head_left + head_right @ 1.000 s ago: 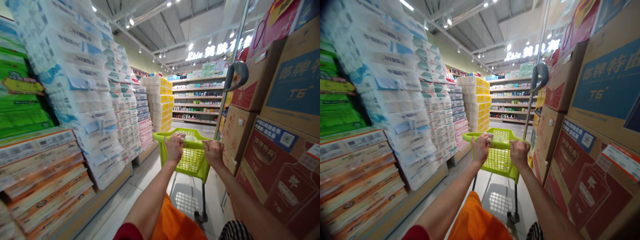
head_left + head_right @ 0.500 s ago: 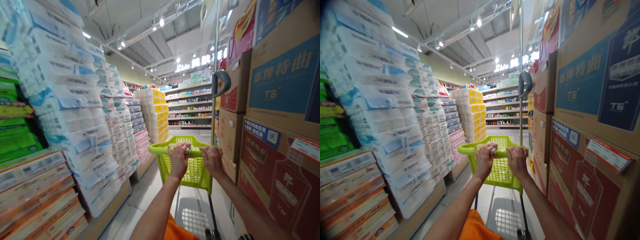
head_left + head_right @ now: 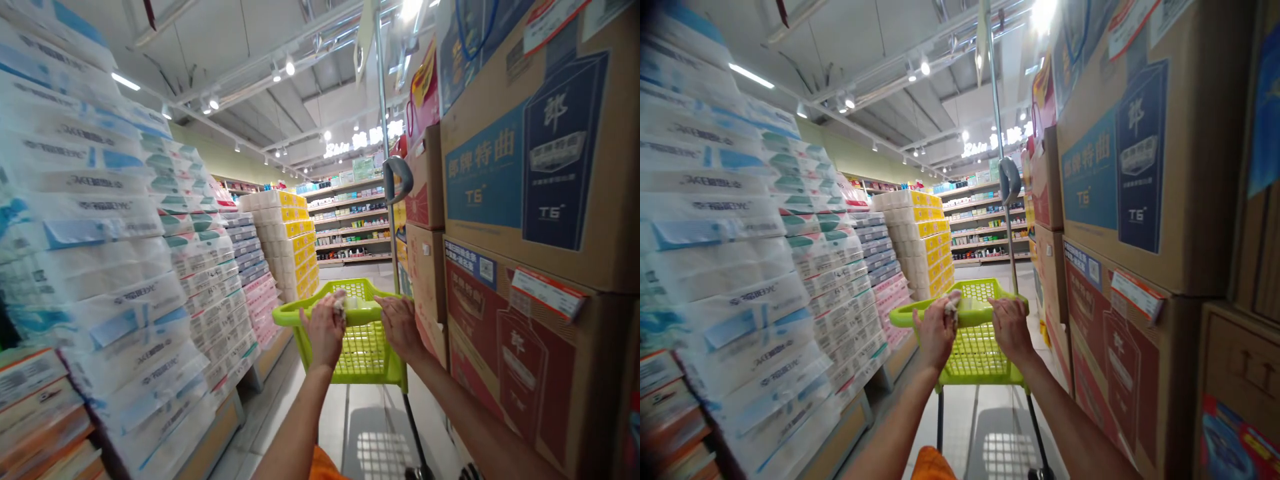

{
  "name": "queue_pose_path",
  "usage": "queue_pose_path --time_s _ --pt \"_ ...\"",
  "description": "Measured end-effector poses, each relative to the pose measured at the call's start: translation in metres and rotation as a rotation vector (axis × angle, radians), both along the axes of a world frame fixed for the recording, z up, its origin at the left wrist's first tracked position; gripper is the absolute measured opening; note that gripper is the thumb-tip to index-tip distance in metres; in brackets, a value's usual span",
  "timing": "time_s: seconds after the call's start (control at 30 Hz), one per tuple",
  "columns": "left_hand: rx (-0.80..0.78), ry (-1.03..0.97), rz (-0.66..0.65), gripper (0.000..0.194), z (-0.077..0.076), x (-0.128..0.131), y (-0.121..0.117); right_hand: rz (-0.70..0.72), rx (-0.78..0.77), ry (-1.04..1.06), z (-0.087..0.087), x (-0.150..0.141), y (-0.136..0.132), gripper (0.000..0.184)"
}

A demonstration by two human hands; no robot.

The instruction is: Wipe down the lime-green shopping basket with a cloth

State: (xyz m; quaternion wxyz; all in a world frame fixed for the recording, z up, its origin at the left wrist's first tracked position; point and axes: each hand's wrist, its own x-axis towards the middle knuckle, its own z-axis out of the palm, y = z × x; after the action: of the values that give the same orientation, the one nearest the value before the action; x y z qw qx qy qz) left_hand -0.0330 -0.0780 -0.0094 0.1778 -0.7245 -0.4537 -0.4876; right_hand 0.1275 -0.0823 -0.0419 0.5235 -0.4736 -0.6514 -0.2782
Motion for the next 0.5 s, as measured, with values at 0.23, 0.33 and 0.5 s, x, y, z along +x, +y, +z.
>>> queue_pose_path --time_s 0.23,0.33,0.5 --pt "0.062 0.169 -0.166 0.025 -0.007 0.028 0.000 -0.014 0.017 0.050 0.000 -0.002 -0.003 0.038" --pt "0.045 0.112 -0.123 0.024 -0.005 0.019 0.003 0.028 -0.018 0.035 -0.001 0.002 -0.004 0.038" --pt "0.023 0.063 -0.041 0.025 -0.001 0.014 0.004 0.068 0.011 0.079 -0.002 0.003 -0.003 0.041"
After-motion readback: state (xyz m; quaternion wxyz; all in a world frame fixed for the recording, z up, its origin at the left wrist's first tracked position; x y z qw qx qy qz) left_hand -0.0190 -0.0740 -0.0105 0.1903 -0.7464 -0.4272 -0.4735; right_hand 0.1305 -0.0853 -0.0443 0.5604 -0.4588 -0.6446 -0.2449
